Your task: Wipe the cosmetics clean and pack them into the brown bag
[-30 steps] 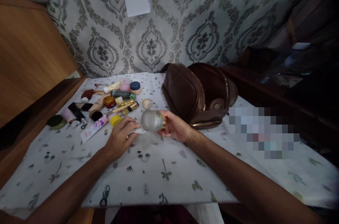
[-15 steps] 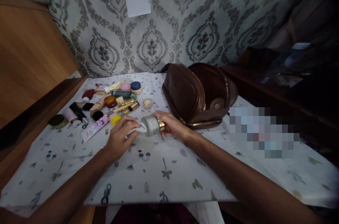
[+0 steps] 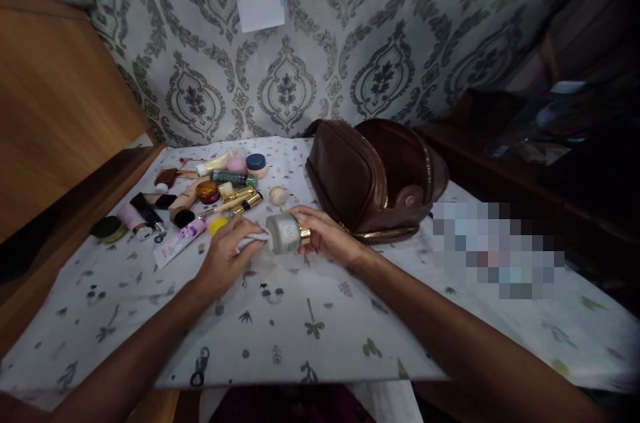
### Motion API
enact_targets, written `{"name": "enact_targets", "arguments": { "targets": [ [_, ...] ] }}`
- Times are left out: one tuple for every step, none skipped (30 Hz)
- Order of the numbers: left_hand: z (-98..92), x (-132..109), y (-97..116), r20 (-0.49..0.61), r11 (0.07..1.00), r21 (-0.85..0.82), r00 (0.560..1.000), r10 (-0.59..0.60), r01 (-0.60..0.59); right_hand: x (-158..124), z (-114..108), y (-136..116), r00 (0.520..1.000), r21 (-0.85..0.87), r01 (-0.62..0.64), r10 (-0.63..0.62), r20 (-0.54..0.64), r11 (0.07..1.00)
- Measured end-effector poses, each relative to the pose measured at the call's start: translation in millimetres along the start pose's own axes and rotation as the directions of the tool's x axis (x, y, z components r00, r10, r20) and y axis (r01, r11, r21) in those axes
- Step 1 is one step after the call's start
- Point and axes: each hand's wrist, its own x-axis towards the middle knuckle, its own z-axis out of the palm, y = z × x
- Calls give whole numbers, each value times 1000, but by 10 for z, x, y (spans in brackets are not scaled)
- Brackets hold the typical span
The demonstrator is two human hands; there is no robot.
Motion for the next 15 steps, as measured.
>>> {"name": "enact_targets", "arguments": {
  "targets": [
    [-2, 1, 0, 23, 1000, -21, 1000, 5, -4, 11, -7, 13, 1000, 22, 6, -6, -6, 1000],
    [-4, 3, 4, 40, 999, -49, 999, 10, -8, 20, -11, 24, 1000, 37, 12, -12, -14, 999],
    [-8, 9, 12, 55, 997, -82, 998, 15, -10, 26, -13, 32, 1000, 44, 18, -17, -22, 999],
    [-12, 16, 25, 66, 993, -119, 998, 17, -9, 29, -14, 37, 999, 45, 24, -23, -28, 999],
    [-17, 24, 40, 71, 988, -157, 997, 13, -2, 27, -13, 39, 999, 40, 33, -32, -32, 999],
    [-23, 32, 57, 72, 982, -190, 997, 1, 13, 23, -11, 39, 999, 25, 43, -42, -30, 999],
    [-29, 39, 74, 66, 976, -213, 998, -21, 35, 15, -10, 36, 998, -2, 54, -54, -24, 999],
    [-35, 45, 89, 54, 971, -229, 997, -56, 67, 5, -11, 30, 998, -41, 65, -65, -13, 997],
    [-40, 47, 100, 38, 964, -244, 994, -101, 108, -6, -13, 22, 997, -87, 74, -74, 3, 993],
    [-45, 47, 106, 27, 952, -261, 987, -161, 162, -18, -17, 12, 996, -133, 84, -82, 18, 988],
    [-49, 44, 105, 25, 932, -280, 972, -233, 231, -28, -22, 1, 996, -174, 91, -87, 33, 980],
    [-51, 40, 100, 30, 902, -304, 949, -314, 308, -38, -26, -11, 995, -207, 95, -87, 49, 974],
    [-53, 35, 92, 46, 861, -329, 918, -395, 387, -47, -27, -22, 994, -230, 97, -84, 67, 968],
    [-54, 32, 83, 69, 816, -350, 882, -467, 460, -57, -24, -31, 993, -244, 96, -76, 90, 965],
    [-55, 30, 76, 89, 777, -362, 849, -522, 515, -69, -16, -38, 991, -251, 94, -66, 118, 964]
  ]
}}
